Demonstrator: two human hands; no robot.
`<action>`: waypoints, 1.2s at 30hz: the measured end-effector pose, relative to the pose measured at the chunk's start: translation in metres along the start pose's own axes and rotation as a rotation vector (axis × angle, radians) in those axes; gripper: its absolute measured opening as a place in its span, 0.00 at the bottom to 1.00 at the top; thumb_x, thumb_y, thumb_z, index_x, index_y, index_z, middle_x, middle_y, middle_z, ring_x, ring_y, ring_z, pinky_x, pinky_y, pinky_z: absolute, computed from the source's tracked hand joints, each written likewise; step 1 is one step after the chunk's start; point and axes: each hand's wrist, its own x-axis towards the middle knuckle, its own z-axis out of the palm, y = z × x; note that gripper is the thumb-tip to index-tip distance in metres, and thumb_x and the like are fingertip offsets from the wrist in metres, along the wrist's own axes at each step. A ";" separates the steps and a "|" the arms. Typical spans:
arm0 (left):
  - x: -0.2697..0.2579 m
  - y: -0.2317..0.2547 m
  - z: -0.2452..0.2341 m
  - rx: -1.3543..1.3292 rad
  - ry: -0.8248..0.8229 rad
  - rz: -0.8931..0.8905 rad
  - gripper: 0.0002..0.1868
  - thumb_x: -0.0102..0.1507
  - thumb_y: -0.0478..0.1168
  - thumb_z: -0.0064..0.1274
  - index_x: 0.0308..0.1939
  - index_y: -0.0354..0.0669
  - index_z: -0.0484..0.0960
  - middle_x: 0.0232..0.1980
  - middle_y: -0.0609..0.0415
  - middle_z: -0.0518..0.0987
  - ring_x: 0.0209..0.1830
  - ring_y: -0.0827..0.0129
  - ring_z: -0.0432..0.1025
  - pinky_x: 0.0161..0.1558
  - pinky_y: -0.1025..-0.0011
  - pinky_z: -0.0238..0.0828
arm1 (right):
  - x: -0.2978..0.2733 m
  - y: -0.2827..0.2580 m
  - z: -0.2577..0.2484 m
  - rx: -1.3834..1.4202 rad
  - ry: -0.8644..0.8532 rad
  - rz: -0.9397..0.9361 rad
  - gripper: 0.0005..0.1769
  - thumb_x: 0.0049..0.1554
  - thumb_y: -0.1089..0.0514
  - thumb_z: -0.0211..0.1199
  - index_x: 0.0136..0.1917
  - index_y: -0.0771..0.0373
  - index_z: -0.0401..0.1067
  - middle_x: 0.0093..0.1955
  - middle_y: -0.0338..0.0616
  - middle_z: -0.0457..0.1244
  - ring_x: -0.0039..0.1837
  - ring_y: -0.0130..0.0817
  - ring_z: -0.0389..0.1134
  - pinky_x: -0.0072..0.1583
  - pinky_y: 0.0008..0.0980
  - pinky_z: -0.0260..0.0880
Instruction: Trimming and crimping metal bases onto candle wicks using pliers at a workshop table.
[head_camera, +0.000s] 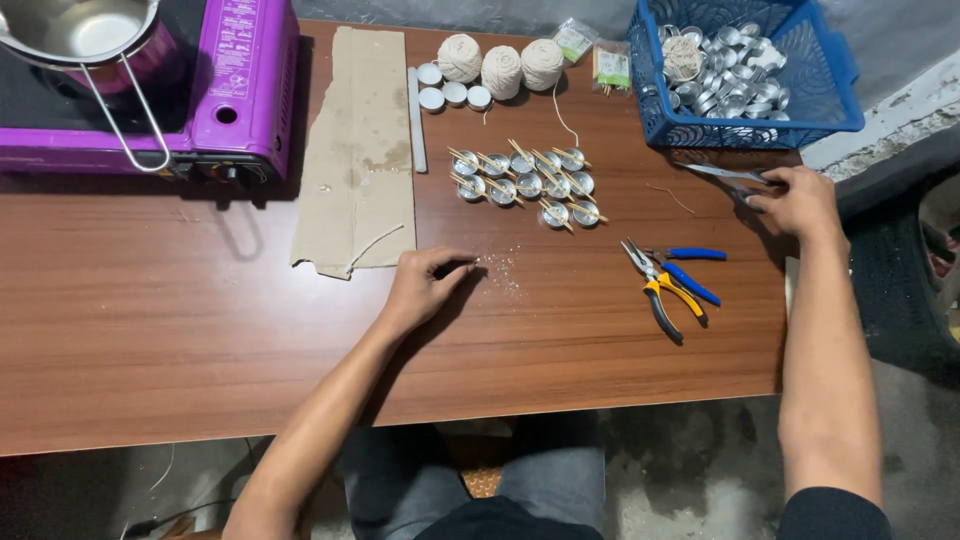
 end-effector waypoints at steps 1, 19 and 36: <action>0.000 0.002 0.001 0.001 0.002 -0.001 0.09 0.63 0.37 0.60 0.45 0.41 0.88 0.45 0.51 0.88 0.44 0.68 0.82 0.49 0.73 0.78 | 0.001 -0.003 -0.001 0.000 0.000 -0.002 0.29 0.53 0.47 0.76 0.64 0.61 0.79 0.63 0.56 0.67 0.63 0.53 0.67 0.65 0.45 0.62; 0.002 0.007 -0.001 0.020 0.027 0.076 0.06 0.66 0.39 0.57 0.41 0.41 0.86 0.39 0.53 0.87 0.38 0.67 0.79 0.43 0.72 0.73 | 0.001 -0.058 -0.015 0.102 -0.024 -0.040 0.21 0.61 0.54 0.72 0.64 0.64 0.80 0.53 0.56 0.72 0.57 0.48 0.72 0.63 0.42 0.67; -0.006 0.021 0.015 0.664 0.004 0.385 0.04 0.66 0.38 0.54 0.39 0.44 0.81 0.28 0.54 0.78 0.33 0.64 0.75 0.35 0.73 0.74 | -0.185 -0.362 0.039 0.545 0.297 -0.904 0.06 0.62 0.53 0.62 0.50 0.53 0.79 0.43 0.36 0.71 0.48 0.37 0.72 0.48 0.32 0.69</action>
